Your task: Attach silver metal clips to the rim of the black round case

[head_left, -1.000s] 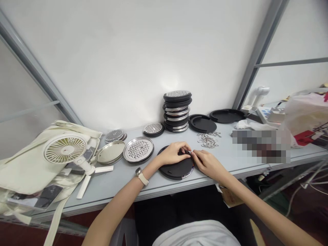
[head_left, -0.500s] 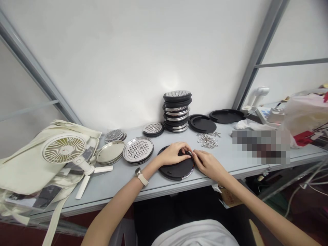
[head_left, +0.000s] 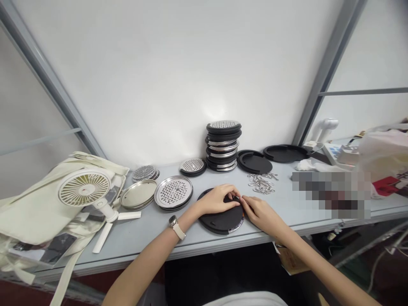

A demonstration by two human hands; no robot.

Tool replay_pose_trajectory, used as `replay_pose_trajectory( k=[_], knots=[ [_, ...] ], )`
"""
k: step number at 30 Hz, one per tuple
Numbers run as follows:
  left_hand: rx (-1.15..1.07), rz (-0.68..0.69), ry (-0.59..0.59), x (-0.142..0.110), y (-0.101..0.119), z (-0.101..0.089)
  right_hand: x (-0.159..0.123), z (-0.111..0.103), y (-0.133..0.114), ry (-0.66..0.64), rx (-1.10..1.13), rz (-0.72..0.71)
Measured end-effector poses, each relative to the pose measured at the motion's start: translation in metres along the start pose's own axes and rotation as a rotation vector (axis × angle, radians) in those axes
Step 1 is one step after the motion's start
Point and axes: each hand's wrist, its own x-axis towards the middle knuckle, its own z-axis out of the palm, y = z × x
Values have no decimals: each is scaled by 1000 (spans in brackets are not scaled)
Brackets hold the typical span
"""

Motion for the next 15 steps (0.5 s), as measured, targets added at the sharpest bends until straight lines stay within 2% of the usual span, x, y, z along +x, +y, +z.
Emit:
replay_pose_trajectory(
  k=[15],
  knots=[
    [43,18,21,-1,2,0,-1,1,-1,16,36,21]
  ],
)
